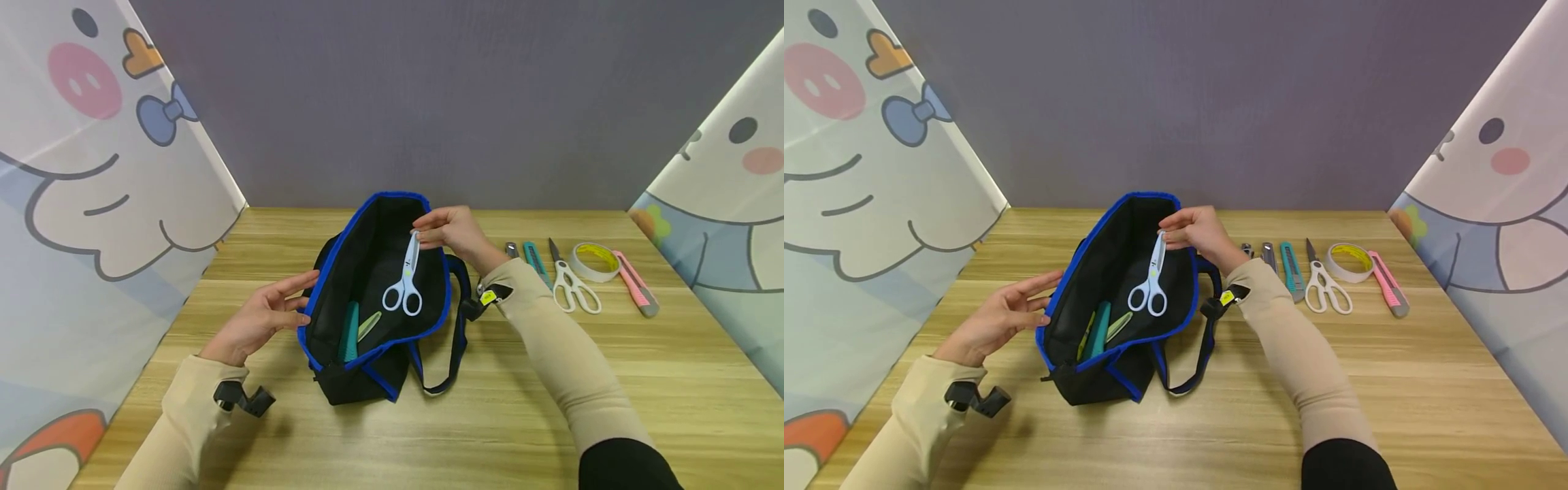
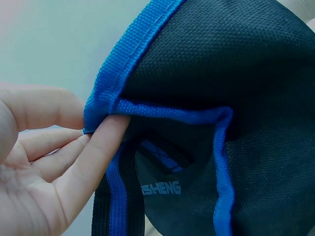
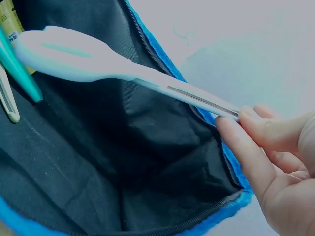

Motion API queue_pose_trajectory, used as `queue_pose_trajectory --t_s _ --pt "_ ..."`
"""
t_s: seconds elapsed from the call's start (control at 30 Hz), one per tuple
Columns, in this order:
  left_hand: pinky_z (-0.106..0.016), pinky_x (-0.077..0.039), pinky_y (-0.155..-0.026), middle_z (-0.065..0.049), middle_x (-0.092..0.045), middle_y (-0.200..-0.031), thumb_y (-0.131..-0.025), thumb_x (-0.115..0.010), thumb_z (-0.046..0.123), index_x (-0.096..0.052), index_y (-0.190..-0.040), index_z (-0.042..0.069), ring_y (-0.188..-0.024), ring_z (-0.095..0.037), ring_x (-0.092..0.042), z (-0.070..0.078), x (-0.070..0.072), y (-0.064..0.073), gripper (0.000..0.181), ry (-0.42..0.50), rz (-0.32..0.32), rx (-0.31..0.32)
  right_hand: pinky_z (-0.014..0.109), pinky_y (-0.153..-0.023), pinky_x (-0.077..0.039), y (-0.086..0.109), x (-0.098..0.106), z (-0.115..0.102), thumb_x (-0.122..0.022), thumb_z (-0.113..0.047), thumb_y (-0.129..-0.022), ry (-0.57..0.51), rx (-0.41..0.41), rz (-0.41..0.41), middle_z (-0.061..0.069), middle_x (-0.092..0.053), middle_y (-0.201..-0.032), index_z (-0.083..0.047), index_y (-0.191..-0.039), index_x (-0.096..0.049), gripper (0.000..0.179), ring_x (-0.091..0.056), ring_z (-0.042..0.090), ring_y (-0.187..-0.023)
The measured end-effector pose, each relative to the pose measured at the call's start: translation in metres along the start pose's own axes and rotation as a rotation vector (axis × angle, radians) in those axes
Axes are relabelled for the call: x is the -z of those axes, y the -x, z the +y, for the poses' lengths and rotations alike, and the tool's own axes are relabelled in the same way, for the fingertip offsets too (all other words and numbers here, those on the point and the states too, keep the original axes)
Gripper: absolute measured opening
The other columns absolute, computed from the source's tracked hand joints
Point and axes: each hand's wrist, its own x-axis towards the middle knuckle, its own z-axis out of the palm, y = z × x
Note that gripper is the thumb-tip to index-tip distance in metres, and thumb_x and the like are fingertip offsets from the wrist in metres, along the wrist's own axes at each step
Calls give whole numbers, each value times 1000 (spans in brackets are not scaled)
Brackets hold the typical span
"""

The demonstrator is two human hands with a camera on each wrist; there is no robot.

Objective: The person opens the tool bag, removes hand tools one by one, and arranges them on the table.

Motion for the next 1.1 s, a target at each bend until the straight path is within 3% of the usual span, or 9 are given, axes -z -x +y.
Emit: queue_pose_trajectory --t_s 0.47,0.7,0.9,1.1 --pt "-27 -52 -74 -8 -32 -142 -81 -59 -12 -28 -142 0 -102 -16 -55 1 -1 0 70 -8 -1 -6 31 -64 -54 33 32 -4 -57 17 -80 55 -79 -41 7 -68 -81 23 -111 -49 33 -66 17 -70" --pt "-27 -52 -75 -8 -32 -142 -81 -58 -13 -27 -143 0 -102 -17 -55 1 -1 0 71 -2 -5 -4 33 -67 -54 54 52 4 -57 16 -80 79 -104 -12 6 -66 -81 21 -112 -51 32 -65 17 -70" --pt "-25 -51 -73 -7 -32 -142 -80 -59 -12 -27 -142 -1 -100 -16 -54 1 -1 1 71 -12 5 -1 32 -66 -54 68 64 4 -56 17 -80 82 -70 8 6 -67 -80 15 -105 -59 25 -66 16 -72" --pt "-26 -51 -74 -6 -33 -142 -81 -58 -13 -27 -142 0 -101 -16 -55 1 -1 1 70 -10 4 -3 31 -67 -54 84 74 9 -56 14 -82 164 -127 14 4 -66 -82 22 -111 -51 30 -65 16 -74"
